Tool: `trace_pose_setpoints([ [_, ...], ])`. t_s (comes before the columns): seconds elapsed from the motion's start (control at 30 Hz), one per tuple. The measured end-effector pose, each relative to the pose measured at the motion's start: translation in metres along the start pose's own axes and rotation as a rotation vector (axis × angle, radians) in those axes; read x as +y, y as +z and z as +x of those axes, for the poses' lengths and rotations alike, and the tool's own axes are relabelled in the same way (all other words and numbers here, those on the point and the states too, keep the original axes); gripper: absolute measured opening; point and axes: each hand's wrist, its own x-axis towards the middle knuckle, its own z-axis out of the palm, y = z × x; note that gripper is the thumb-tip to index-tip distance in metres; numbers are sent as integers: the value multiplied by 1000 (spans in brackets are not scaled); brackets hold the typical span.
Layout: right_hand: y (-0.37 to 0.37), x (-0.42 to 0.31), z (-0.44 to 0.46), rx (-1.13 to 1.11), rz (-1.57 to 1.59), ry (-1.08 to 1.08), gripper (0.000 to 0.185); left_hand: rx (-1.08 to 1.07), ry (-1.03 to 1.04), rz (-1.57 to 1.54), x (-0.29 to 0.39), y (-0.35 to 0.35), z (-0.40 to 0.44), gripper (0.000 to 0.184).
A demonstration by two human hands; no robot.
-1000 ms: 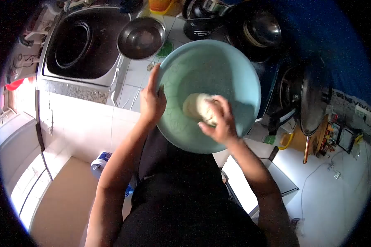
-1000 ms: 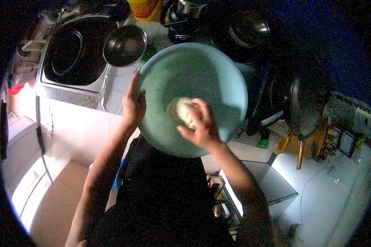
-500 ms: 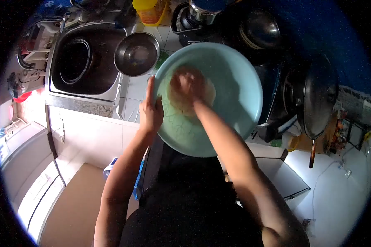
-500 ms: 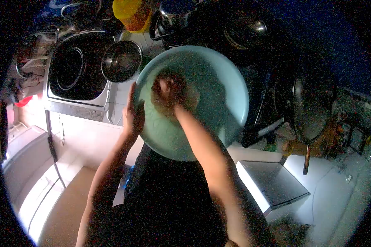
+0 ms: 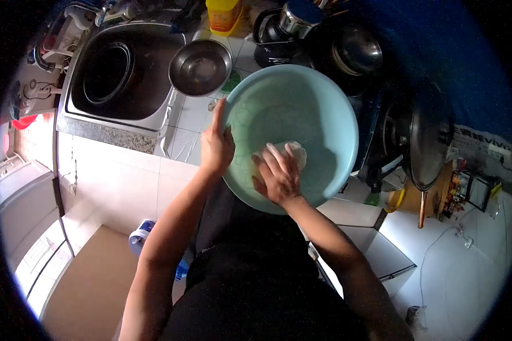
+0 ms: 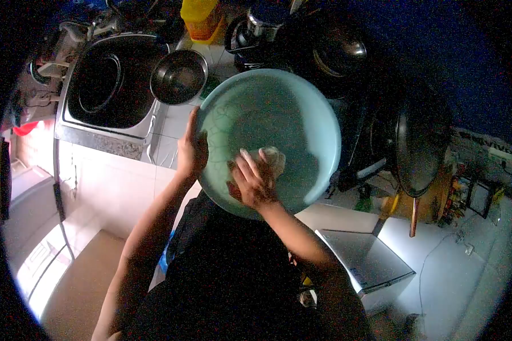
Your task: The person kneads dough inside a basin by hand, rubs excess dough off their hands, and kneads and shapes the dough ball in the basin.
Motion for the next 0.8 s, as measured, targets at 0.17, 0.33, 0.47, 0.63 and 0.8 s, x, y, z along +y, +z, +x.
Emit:
trace_pose_setpoints([
  [0.17,60,24,23,139,-71,56,27,34,107,5,-5,3,2,64],
  [0.33,53,28,88,-112,-227,156,28,17,93,9,-2,1,3,65],
  [0.47,71,39,119,-366,-117,297,30,-11,48,-42,-5,-1,4,64],
  [0.63,11,36,97,-162,-11,-16,24,75,91,-51,-12,3,8,64],
  [0.8,-44,9,32,-224,-77,2,27,21,-14,-81,-10,3,5,66],
])
